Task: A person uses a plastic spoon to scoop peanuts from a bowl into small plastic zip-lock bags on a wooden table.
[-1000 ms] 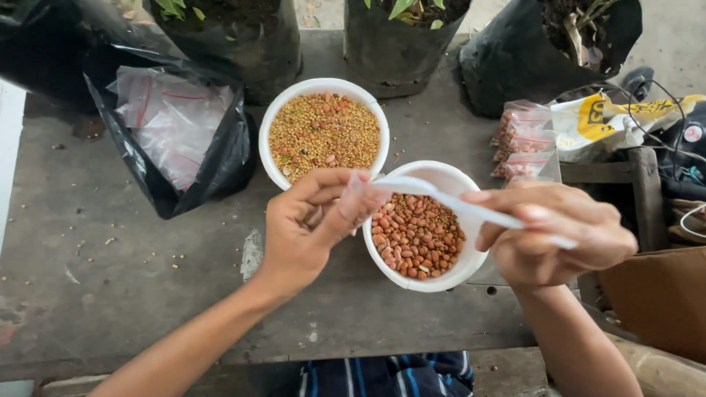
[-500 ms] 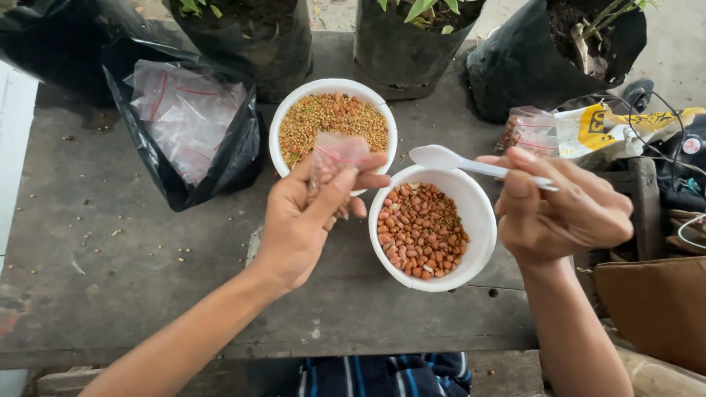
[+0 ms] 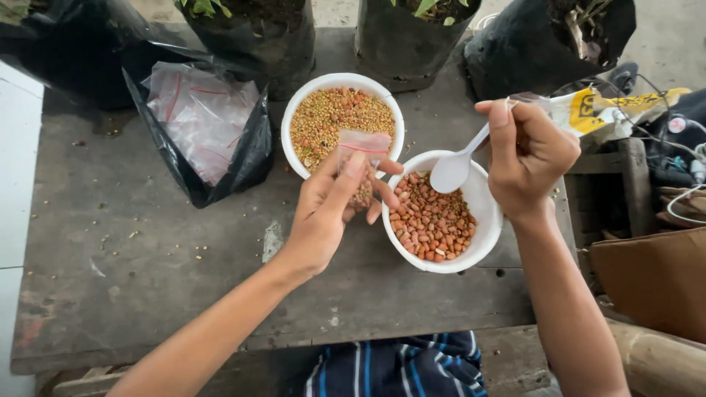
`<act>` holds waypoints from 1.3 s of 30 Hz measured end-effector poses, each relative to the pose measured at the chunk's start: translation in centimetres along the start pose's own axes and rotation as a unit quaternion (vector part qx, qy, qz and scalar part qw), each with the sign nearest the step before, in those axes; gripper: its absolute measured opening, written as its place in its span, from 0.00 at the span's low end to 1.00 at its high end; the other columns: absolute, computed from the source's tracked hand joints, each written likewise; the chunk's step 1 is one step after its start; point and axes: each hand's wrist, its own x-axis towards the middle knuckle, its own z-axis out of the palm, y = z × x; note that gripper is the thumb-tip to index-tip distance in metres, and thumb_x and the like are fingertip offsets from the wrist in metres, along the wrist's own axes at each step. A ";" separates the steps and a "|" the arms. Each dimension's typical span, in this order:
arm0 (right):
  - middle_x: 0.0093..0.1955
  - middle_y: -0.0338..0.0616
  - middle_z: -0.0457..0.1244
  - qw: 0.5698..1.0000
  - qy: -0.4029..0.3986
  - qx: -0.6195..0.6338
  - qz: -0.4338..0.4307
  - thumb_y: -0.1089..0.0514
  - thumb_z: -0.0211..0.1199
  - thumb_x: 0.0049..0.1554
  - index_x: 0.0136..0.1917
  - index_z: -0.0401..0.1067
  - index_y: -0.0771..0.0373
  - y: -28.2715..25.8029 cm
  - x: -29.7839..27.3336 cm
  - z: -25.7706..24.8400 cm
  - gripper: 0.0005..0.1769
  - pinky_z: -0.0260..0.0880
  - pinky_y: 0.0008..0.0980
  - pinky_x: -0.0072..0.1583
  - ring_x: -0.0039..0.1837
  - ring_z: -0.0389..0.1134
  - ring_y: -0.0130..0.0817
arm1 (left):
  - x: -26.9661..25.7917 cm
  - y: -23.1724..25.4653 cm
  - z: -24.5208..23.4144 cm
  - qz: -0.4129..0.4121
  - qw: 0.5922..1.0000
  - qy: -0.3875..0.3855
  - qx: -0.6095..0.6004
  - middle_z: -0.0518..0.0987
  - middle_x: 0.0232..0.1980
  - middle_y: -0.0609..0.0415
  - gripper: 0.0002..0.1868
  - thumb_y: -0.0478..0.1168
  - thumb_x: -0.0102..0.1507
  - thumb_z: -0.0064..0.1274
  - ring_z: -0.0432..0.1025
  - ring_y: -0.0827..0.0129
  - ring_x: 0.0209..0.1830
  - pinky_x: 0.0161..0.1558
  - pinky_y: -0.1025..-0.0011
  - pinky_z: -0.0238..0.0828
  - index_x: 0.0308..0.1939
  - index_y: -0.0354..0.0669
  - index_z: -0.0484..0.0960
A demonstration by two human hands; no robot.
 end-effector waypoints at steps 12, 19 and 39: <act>0.27 0.48 0.59 0.994 -0.066 0.084 0.012 0.70 0.54 0.75 0.49 0.76 0.80 0.9 3.2 -2.7 0.15 0.60 0.26 0.30 0.27 0.61 0.31 | 0.0 -0.9 0.0 0.065 0.995 -0.064 0.044 0.79 0.50 0.40 0.27 0.50 0.77 0.27 0.75 0.65 0.36 0.33 0.73 0.64 0.68 0.33 0.69; 0.31 0.52 0.59 0.987 -0.093 0.112 0.071 0.68 0.55 0.82 0.51 0.77 0.83 -2.2 7.9 -4.7 0.19 0.52 0.26 0.36 0.31 0.60 0.33 | -0.6 -1.8 0.4 0.084 0.991 -0.052 0.089 0.79 0.53 0.40 0.27 0.49 0.77 0.28 0.76 0.65 0.36 0.34 0.75 0.65 0.67 0.31 0.69; 0.30 0.41 0.75 0.828 -0.533 0.007 0.172 0.53 0.74 0.54 0.39 0.85 0.63 -2.5 14.9 -5.9 0.10 0.68 0.22 0.32 0.31 0.71 0.19 | 2.5 -1.2 2.8 0.056 0.995 0.005 0.081 0.79 0.53 0.49 0.27 0.54 0.72 0.47 0.67 0.76 0.37 0.37 0.80 0.61 0.67 0.38 0.73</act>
